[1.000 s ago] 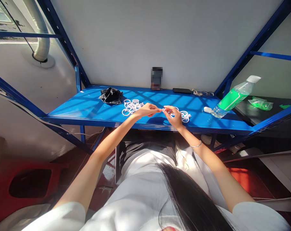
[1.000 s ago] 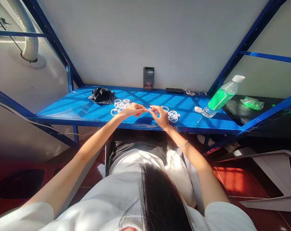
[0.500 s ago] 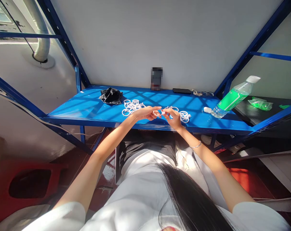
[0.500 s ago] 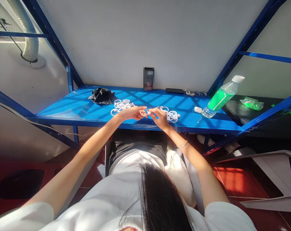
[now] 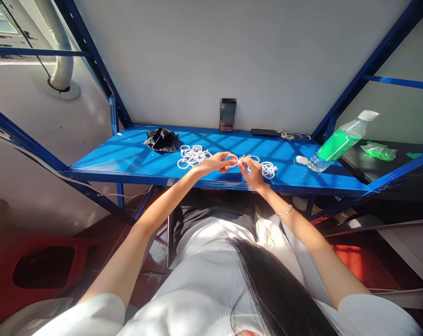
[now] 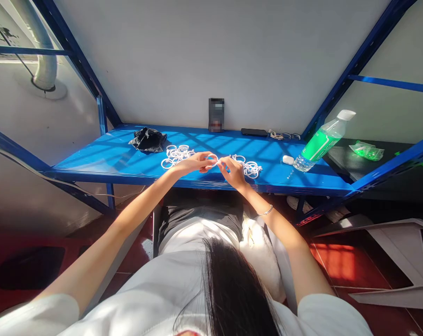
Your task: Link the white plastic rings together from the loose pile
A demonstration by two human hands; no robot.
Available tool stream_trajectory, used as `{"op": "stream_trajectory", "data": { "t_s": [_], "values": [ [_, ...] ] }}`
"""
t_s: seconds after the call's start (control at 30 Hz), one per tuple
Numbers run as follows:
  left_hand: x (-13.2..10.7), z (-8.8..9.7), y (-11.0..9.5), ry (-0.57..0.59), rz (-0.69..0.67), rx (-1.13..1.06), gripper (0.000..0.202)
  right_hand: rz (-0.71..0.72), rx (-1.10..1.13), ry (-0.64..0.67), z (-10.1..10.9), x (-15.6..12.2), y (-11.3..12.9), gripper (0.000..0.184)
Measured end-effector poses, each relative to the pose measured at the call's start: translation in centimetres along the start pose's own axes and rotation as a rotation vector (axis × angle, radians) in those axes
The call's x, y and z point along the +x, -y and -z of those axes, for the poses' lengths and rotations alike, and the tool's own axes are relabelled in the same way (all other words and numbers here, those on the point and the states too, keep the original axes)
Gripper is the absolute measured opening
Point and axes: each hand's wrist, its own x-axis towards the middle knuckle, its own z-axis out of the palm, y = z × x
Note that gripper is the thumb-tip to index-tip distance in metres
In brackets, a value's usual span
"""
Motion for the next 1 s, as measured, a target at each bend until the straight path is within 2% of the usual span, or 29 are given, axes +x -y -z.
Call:
{"op": "stream_trajectory", "data": {
  "t_s": [0.13, 0.4, 0.73, 1.0],
  "values": [
    [-0.4, 0.0, -0.3, -0.082, -0.106, 0.175, 0.050, -0.015, -0.007, -0.042, 0.0, 0.1, 0.2, 0.023],
    [-0.6, -0.3, -1.0, -0.153, -0.200, 0.238, 0.052, -0.038, -0.025, -0.045, -0.1, 0.0, 0.1, 0.021],
    [-0.6, -0.3, -1.2, -0.209, -0.232, 0.334, 0.044, -0.046, 0.026, -0.075, -0.2, -0.1, -0.1, 0.019],
    [-0.8, -0.4, -1.5, -0.184, -0.241, 0.352, 0.041, -0.018, 0.037, -0.038, -0.3, -0.3, -0.6, 0.020]
  ]
}}
